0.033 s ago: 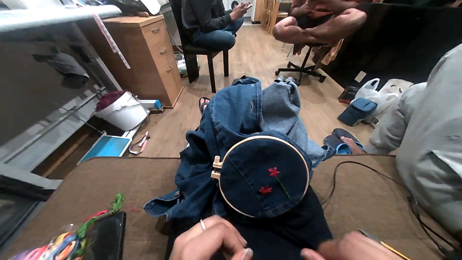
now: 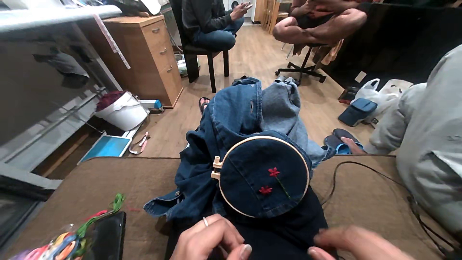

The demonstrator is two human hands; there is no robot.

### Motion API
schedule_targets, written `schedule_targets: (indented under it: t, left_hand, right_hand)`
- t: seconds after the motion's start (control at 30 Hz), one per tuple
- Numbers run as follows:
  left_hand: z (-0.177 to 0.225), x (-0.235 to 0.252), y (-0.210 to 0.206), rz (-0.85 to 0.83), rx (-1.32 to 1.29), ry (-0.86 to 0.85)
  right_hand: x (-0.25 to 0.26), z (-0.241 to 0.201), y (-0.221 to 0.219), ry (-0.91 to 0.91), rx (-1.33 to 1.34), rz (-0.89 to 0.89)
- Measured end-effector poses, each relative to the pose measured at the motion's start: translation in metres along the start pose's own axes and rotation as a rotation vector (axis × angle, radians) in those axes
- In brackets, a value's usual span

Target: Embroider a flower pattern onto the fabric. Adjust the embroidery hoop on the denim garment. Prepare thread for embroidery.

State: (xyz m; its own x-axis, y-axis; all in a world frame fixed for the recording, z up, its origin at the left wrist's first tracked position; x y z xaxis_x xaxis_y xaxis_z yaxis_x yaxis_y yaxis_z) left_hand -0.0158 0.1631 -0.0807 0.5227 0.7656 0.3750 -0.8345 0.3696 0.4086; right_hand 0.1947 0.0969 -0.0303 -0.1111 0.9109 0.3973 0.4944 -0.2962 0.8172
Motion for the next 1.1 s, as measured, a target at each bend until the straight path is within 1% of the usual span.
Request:
schedule_targets:
  t: [0.03,0.07,0.13,0.17,0.2,0.23,0.33,0.4,0.47,0.5,0.57,0.63,0.67,0.73,0.8,0.83,0.87,0.93,1.0,1.07,1.1]
  left_hand:
    - [-0.014,-0.003,-0.004,-0.049,0.04,0.073]
    - [-0.03,-0.007,-0.01,-0.1,0.093,0.148]
    - [-0.06,-0.016,-0.021,-0.211,0.193,0.282]
    - [-0.071,-0.019,-0.025,-0.242,0.192,0.313]
    - [-0.077,-0.02,-0.027,-0.238,0.162,0.322]
    - [-0.078,-0.019,-0.027,-0.219,0.097,0.327]
    - [-0.075,-0.012,-0.033,-0.211,-0.252,0.348]
    - [-0.071,-0.007,-0.039,-0.199,-0.512,0.401]
    - [-0.062,-0.004,-0.043,-0.11,-0.804,0.43]
    - [-0.055,-0.002,-0.042,-0.056,-0.947,0.419]
    - [-0.042,0.005,-0.036,0.017,-1.168,0.331]
    - [-0.029,0.011,-0.029,0.022,-1.283,0.251]
    - [-0.025,0.014,-0.028,0.006,-1.323,0.234]
    - [-0.021,0.019,-0.033,-0.014,-1.326,0.207]
    - [-0.021,0.024,-0.036,-0.001,-1.321,0.147]
    - [-0.021,0.029,-0.034,0.04,-1.341,0.107]
    - [-0.023,0.036,-0.029,0.116,-1.368,0.094]
    - [-0.03,0.051,-0.016,0.324,-1.435,0.149]
    - [-0.038,0.061,-0.006,0.472,-1.504,0.175]
    - [-0.04,0.066,0.002,0.516,-1.512,0.149]
    - [-0.037,0.068,0.007,0.516,-1.464,0.138]
  right_hand:
    - [0.0,0.012,0.005,-0.045,0.004,-0.054]
    - [0.001,0.023,0.011,-0.068,0.012,-0.045]
    - [0.004,0.046,0.02,-0.113,0.059,0.112]
    - [0.007,0.059,0.017,-0.155,0.11,0.181]
    - [0.011,0.071,0.009,-0.204,0.171,0.203]
    - [0.016,0.08,-0.004,-0.249,0.25,0.181]
    - [0.029,0.094,-0.054,-0.361,0.527,0.074]
    - [0.036,0.093,-0.076,-0.455,0.785,0.09]
    - [0.039,0.086,-0.088,-0.576,1.176,0.113]
    - [0.04,0.079,-0.092,-0.621,1.371,0.09]
    - [0.039,0.06,-0.096,-0.665,1.709,0.011]
    - [0.04,0.037,-0.093,-0.669,1.906,-0.009]
    - [0.042,0.026,-0.089,-0.663,1.963,0.016]
    - [0.048,0.009,-0.079,-0.617,1.998,0.075]
    - [0.055,0.001,-0.074,-0.554,1.912,0.13]
    - [0.058,0.001,-0.075,-0.537,1.821,0.167]
    - [0.061,0.005,-0.078,-0.524,1.721,0.206]
    - [0.064,0.017,-0.084,-0.506,1.604,0.252]
    - [0.07,0.031,-0.088,-0.502,1.641,0.277]
    - [0.075,0.037,-0.086,-0.463,1.714,0.228]
    - [0.078,0.037,-0.082,-0.422,1.716,0.187]
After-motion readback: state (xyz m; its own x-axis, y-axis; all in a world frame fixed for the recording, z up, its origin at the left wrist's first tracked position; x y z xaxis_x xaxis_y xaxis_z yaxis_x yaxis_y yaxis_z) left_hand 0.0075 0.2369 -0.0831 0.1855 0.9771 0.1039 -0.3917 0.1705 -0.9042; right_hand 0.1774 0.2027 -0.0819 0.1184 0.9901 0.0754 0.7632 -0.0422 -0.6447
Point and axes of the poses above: each hand's wrist, its own x-axis towards the middle knuckle, its own y-axis out of the back of the hand, z = x × y, the point moved 7 cm from there along x, towards the middle knuckle, and after that the axes turned 1 degree about -x, right-handed, at the moved point
